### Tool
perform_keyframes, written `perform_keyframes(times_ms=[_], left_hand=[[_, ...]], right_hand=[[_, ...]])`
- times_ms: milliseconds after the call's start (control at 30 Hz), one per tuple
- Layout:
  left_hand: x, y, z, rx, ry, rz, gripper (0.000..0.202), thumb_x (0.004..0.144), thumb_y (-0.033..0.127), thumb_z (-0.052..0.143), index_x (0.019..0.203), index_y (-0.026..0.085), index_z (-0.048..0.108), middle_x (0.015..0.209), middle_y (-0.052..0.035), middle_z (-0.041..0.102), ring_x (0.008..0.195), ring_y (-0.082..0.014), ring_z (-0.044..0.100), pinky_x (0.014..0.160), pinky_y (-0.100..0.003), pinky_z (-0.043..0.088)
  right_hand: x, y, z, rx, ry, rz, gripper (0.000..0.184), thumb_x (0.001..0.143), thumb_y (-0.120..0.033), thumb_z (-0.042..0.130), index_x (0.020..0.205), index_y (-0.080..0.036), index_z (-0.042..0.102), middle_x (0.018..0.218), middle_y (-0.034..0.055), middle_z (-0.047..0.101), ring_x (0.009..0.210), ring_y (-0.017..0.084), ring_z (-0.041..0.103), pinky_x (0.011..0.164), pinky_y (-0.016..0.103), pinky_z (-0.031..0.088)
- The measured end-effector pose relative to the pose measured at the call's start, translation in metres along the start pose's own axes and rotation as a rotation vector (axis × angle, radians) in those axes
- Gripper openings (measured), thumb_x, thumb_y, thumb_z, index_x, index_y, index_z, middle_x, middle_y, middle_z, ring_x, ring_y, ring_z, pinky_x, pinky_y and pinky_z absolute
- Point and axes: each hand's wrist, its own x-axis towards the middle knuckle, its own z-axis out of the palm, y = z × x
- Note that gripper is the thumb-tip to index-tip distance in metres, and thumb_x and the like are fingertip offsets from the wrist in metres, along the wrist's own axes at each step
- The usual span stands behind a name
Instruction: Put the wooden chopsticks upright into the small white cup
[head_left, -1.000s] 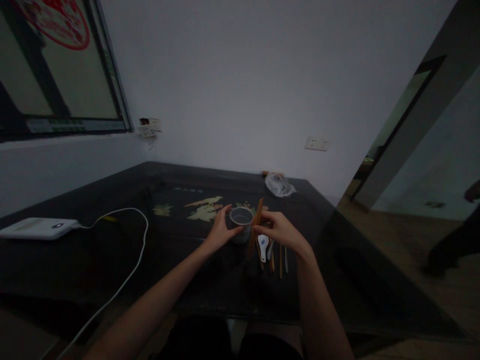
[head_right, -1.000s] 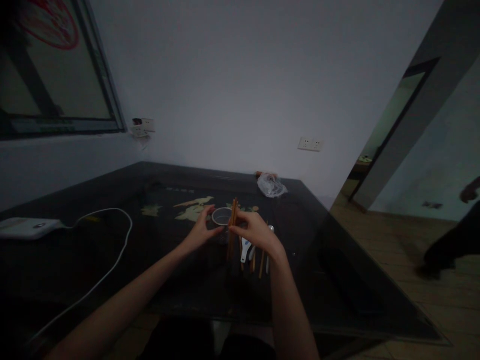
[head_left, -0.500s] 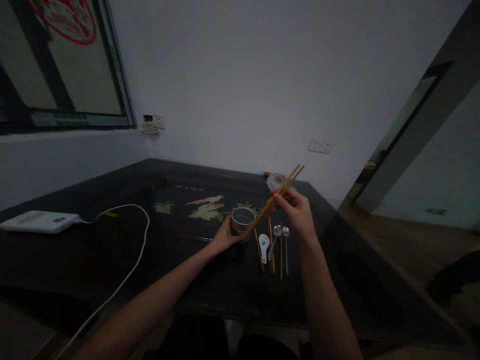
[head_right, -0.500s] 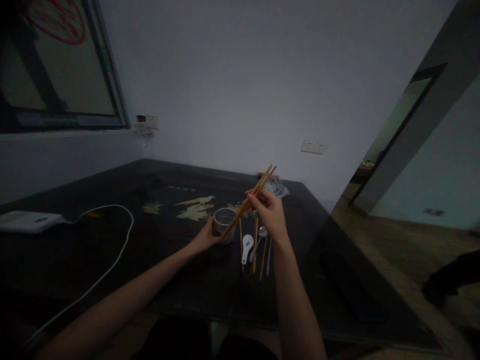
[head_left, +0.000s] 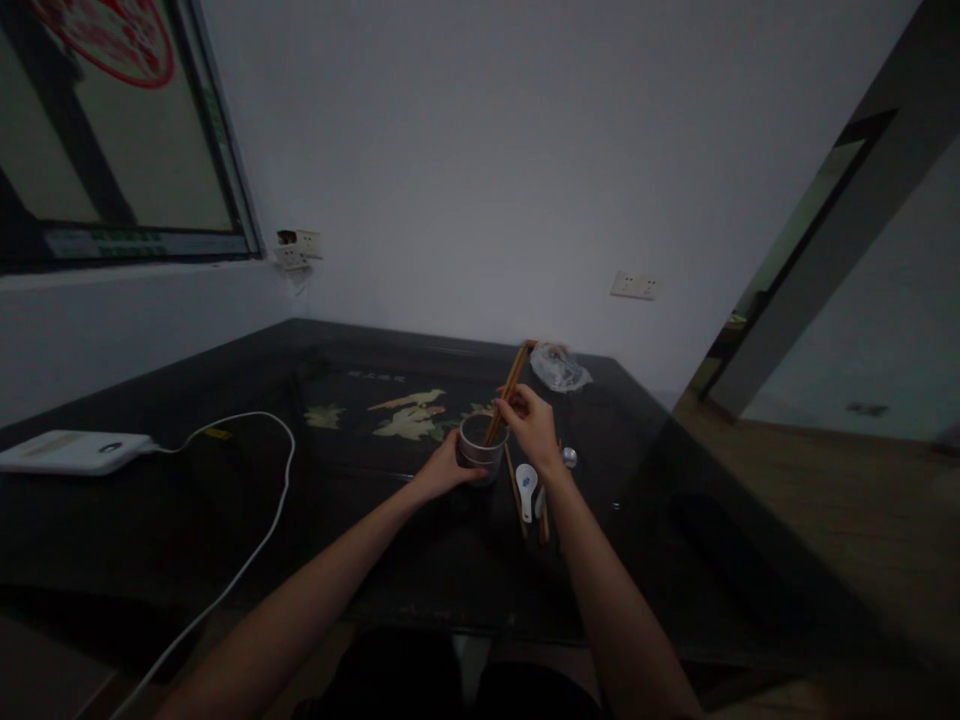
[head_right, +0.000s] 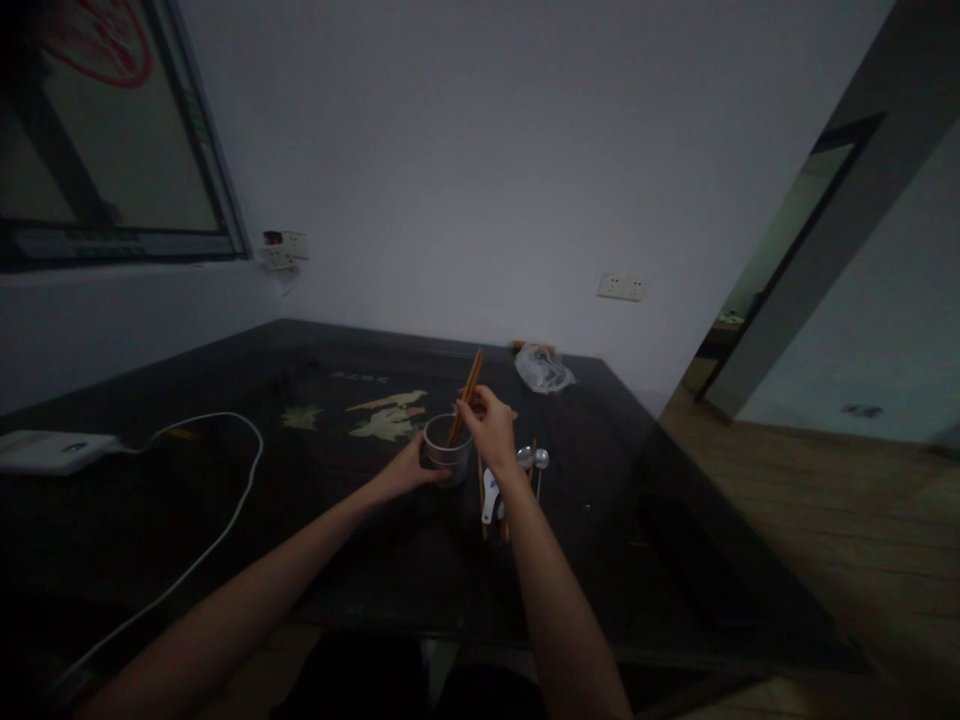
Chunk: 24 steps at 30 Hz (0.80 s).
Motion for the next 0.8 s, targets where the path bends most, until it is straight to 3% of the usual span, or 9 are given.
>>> perform_keyframes(times_ms=[333,533,667,800], left_hand=[[0.001,-0.001,0.001,-0.05,-0.017,0.028,0.084,0.055,0.027,0.084,0.127,0.015,0.042,0.128,-0.0166,0.054,0.12,-0.029,0.052,0.104,-0.046,0.037],[0.001,0.002,0.001,-0.03,-0.018,0.013,0.082,0.055,0.029,0.083,0.126,0.015,0.043,0.128,-0.0166,0.054,0.118,-0.0295,0.053,0.103,-0.048,0.038],[0.001,0.001,0.001,-0.04,-0.025,0.027,0.085,0.055,0.029,0.083,0.128,0.015,0.042,0.13,-0.0175,0.053,0.12,-0.03,0.052,0.105,-0.049,0.036],[0.002,-0.002,0.001,-0.023,-0.024,0.038,0.083,0.058,0.028,0.082,0.129,0.014,0.041,0.13,-0.0177,0.053,0.121,-0.03,0.051,0.106,-0.049,0.035]], right_hand=[[-0.003,0.0,0.007,-0.106,-0.108,-0.028,0.024,0.081,-0.032,0.057,0.1,-0.018,0.062,0.081,0.0043,0.068,0.072,0.017,0.064,0.068,0.027,0.049],[-0.004,-0.002,0.01,-0.184,-0.042,-0.066,0.022,0.084,-0.032,0.055,0.1,-0.018,0.062,0.084,0.0057,0.069,0.075,0.019,0.064,0.071,0.028,0.048],[-0.004,0.001,0.013,-0.217,-0.1,-0.059,0.022,0.086,-0.032,0.054,0.1,-0.017,0.064,0.084,0.0056,0.069,0.075,0.019,0.064,0.071,0.028,0.047],[-0.003,0.01,0.015,-0.342,-0.058,-0.048,0.03,0.086,-0.032,0.056,0.111,-0.017,0.062,0.098,0.0099,0.068,0.091,0.022,0.062,0.083,0.032,0.046]])
